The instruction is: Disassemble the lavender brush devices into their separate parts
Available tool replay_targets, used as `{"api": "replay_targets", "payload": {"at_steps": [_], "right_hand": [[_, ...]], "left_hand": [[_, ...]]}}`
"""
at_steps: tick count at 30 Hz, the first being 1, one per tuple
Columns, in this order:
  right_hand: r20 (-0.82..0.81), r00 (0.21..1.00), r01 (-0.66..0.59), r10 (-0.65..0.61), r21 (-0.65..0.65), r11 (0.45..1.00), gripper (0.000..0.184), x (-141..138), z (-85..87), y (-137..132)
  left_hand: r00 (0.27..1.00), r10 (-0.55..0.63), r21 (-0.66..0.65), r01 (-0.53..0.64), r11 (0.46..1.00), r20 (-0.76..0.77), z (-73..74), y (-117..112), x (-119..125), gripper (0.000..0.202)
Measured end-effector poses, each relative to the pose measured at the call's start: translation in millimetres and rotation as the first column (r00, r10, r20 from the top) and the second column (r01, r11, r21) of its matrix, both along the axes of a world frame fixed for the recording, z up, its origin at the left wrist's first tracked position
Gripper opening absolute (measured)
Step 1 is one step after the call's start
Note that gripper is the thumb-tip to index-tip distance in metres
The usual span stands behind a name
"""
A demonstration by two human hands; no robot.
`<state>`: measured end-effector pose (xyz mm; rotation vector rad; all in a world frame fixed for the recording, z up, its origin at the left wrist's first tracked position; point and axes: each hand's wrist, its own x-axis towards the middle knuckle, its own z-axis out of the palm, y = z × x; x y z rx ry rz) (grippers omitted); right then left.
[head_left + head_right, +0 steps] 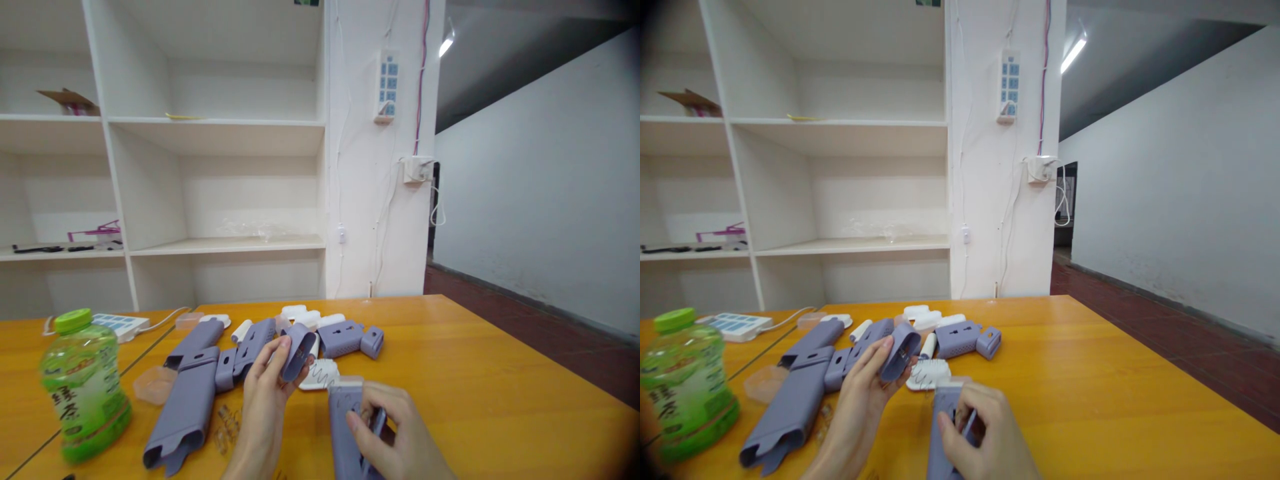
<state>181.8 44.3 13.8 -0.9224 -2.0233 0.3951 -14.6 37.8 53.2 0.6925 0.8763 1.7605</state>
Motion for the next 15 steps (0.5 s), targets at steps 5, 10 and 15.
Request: {"api": "replay_targets", "payload": {"at_steps": [5, 10, 15], "right_hand": [[0.003, 1.0, 0.021, -0.021, -0.003, 1.0, 0.033, 0, -0.5, 0], [-0.001, 1.0, 0.028, -0.028, -0.019, 0.999, 0.033, 1, 3.6, -3], [-0.029, 1.0, -0.007, 0.006, -0.031, 0.999, 0.028, -2, 10.6, -5]], "left_hand": [[1.0, 0.013, 0.022, -0.012, 1.0, -0.024, -1.3, 1, -2, 0.037], [0.999, 0.017, 0.046, -0.015, 0.999, -0.043, -2.5, 2, -2, 0.036], [1.0, -0.007, 0.029, 0.007, 1.0, -0.004, -2.2, 2, 2, 0.037]]}}
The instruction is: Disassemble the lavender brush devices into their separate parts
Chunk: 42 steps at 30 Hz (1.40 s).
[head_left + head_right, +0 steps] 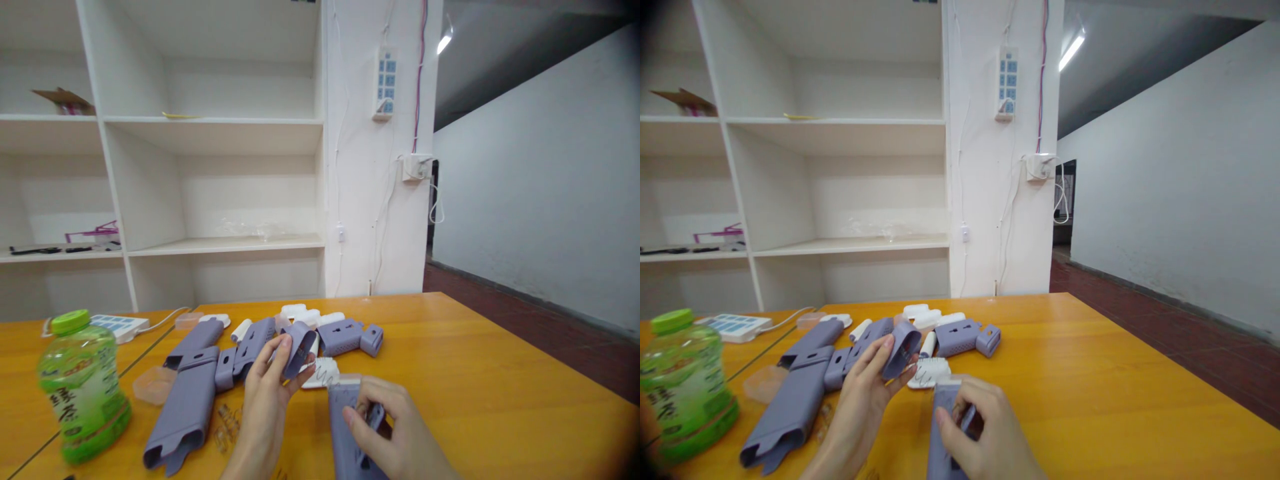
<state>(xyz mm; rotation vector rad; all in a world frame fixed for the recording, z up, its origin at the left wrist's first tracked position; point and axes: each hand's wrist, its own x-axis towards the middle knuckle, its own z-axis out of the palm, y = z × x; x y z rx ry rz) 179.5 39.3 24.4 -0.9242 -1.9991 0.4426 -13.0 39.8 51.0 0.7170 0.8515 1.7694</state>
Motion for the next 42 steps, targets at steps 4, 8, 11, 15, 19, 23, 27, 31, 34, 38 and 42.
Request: {"api": "replay_targets", "payload": {"at_steps": [4, 8, 11, 15, 19, 23, 27, 31, 34, 38, 42], "right_hand": [[0.011, 1.0, -0.02, 0.02, -0.054, 0.998, 0.024, -3, 1.8, 3], [0.03, 0.999, 0.045, -0.042, -0.106, 0.993, 0.027, -4, -0.5, 6], [0.069, 0.996, 0.063, -0.057, -0.09, 0.994, 0.022, -2, -3.0, 7], [0.125, 0.988, 0.093, -0.093, 0.013, 0.996, 0.018, 3, -2.9, 5], [0.227, 0.957, 0.143, -0.181, 0.175, 0.974, 0.012, 6, 3.3, 3], [0.323, 0.906, 0.165, -0.272, 0.322, 0.932, 0.008, 8, 7.4, 2], [0.382, 0.87, 0.182, -0.313, 0.34, 0.923, 0.012, 9, 7.8, 1], [0.335, 0.897, 0.184, -0.289, 0.312, 0.932, 0.01, 8, 7.7, -2], [0.286, 0.925, 0.162, -0.25, 0.299, 0.94, 0.013, 5, 6.4, -3], [0.255, 0.936, 0.173, -0.244, 0.271, 0.947, 0.014, 3, 4.0, -5], [0.232, 0.937, 0.196, -0.26, 0.264, 0.944, 0.013, 1, 2.5, -5]], "left_hand": [[0.999, 0.03, 0.008, -0.029, 1.0, -0.015, -2.1, 0, 6, 0.042], [1.0, 0.006, 0.043, -0.007, 0.999, 0.013, -3.0, -2, 15, 0.042], [1.0, -0.009, 0.058, 0.007, 0.998, 0.03, -1.9, -5, 22, 0.04], [0.995, -0.038, 0.051, 0.033, 0.998, 0.088, -1.8, -9, 29, 0.039], [0.991, -0.06, 0.018, 0.058, 0.998, 0.12, -6.7, -10, 35, 0.04], [0.988, -0.096, 0.002, 0.097, 0.995, 0.118, -17.3, -8, 42, 0.033], [0.996, -0.085, -0.046, 0.086, 0.995, 0.04, -26.1, -7, 45, 0.034], [0.993, -0.119, -0.027, 0.12, 0.992, 0.016, -29.6, -5, 41, 0.037], [0.987, -0.154, -0.04, 0.155, 0.987, 0.042, -31.9, -2, 39, 0.039], [0.974, -0.199, -0.069, 0.207, 0.976, 0.104, -32.6, -2, 43, 0.038], [0.97, -0.199, -0.092, 0.213, 0.973, 0.142, -28.5, -6, 48, 0.028]]}}
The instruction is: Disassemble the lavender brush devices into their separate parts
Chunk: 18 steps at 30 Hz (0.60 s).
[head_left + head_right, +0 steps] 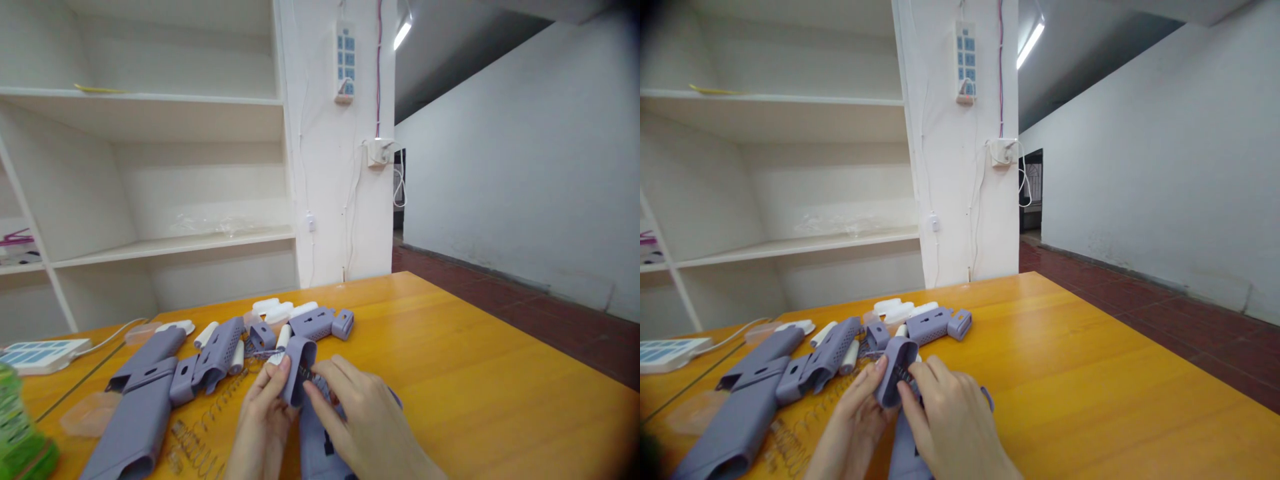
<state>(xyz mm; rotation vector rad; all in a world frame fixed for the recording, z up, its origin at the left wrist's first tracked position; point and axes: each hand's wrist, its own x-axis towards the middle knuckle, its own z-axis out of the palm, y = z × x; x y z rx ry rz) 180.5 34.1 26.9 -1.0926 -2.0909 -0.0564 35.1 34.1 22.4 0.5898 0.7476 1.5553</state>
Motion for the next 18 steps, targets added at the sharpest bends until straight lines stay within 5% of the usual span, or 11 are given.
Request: {"api": "replay_targets", "payload": {"at_steps": [18], "right_hand": [[0.01, 0.997, -0.075, 0.075, 0.114, 0.991, 0.014, 1.2, -5.2, -0.2]], "left_hand": [[0.998, 0.013, 0.035, -0.01, 0.999, -0.063, 5.8, -5.8, -2.4, 0.044]]}}
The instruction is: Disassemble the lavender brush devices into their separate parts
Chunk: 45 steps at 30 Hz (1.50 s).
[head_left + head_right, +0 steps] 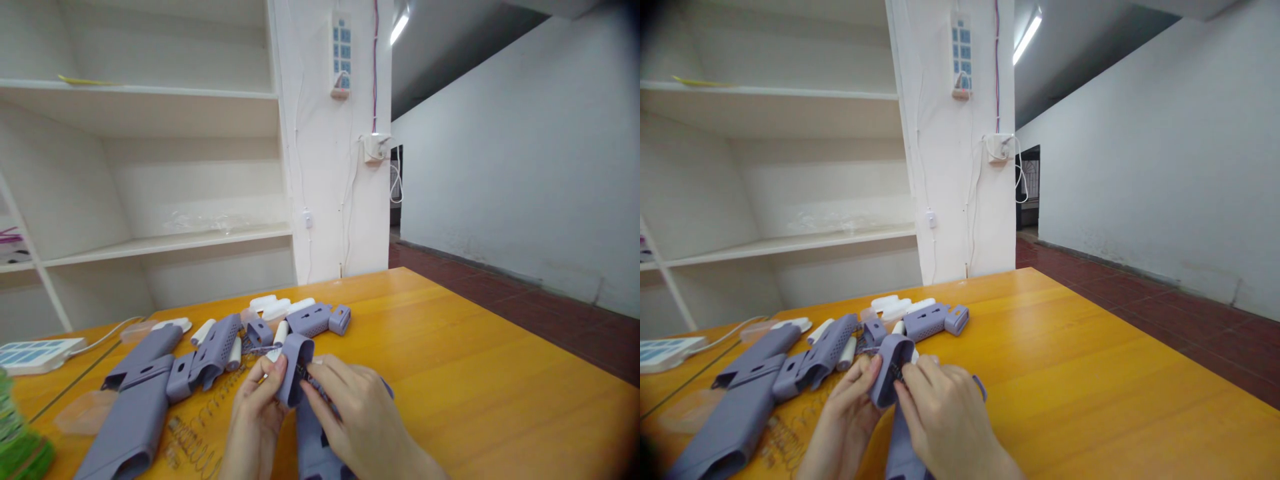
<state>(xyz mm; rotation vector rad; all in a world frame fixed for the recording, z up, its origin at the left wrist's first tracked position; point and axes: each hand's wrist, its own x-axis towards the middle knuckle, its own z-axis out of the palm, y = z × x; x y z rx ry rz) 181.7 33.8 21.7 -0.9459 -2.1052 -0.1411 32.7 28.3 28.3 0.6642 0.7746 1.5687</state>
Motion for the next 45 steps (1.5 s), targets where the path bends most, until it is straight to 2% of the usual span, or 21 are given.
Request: {"api": "replay_targets", "payload": {"at_steps": [6, 12, 14, 22, 26, 30, 34, 37, 40, 45], "right_hand": [[0.029, 1.0, 0.009, -0.011, 0.07, 0.997, 0.014, 0, 3.2, 0], [-0.004, 0.998, 0.058, -0.059, -0.119, 0.991, 0.009, -4, 3.3, -3], [0.013, 0.998, 0.066, -0.064, -0.14, 0.988, 0.008, -4, 3.4, -4], [0.043, 0.997, 0.076, -0.071, -0.137, 0.988, 0.007, -4, 3.8, -3], [0.031, 0.996, 0.082, -0.078, -0.135, 0.987, 0.007, -4, 2.1, -2], [0.004, 1.0, 0.03, -0.03, -0.101, 0.994, 0.01, -2, -0.4, -1], [-0.046, 0.998, -0.043, 0.04, -0.059, 0.997, 0.015, 0, -1.9, 0], [-0.104, 0.99, -0.101, 0.092, -0.081, 0.992, 0.018, 0, -1.4, 0], [-0.224, 0.967, -0.164, 0.125, -0.165, 0.973, 0.018, -3, 0.7, -2], [-0.451, 0.889, -0.251, 0.084, -0.327, 0.911, 0.012, -9, 8.1, -4]], "left_hand": [[1.0, -0.014, -0.042, 0.013, 0.999, -0.024, -2.4, 1, -4, 0.035], [0.997, -0.067, 0.012, 0.067, 0.998, -0.036, -4.8, 3, -5, 0.04], [0.996, -0.067, 0.037, 0.069, 0.997, -0.056, -5.2, 4, -5, 0.042], [0.996, -0.036, 0.046, 0.04, 0.998, -0.083, -7.4, 5, -2, 0.043], [0.988, -0.044, 0.071, 0.055, 0.996, -0.147, -6.1, 4, -1, 0.042], [0.976, -0.074, 0.09, 0.094, 0.991, -0.205, -7.2, 4, -2, 0.041], [0.946, -0.091, 0.118, 0.133, 0.984, -0.31, -10.5, 6, -5, 0.042], [0.909, -0.077, 0.157, 0.153, 0.976, -0.409, -9.8, 5, -7, 0.042], [0.879, -0.066, 0.181, 0.17, 0.969, -0.472, -4.3, -1, -5, 0.042], [0.844, -0.008, 0.221, 0.149, 0.964, -0.536, 5.3, -4, -6, 0.04]]}}
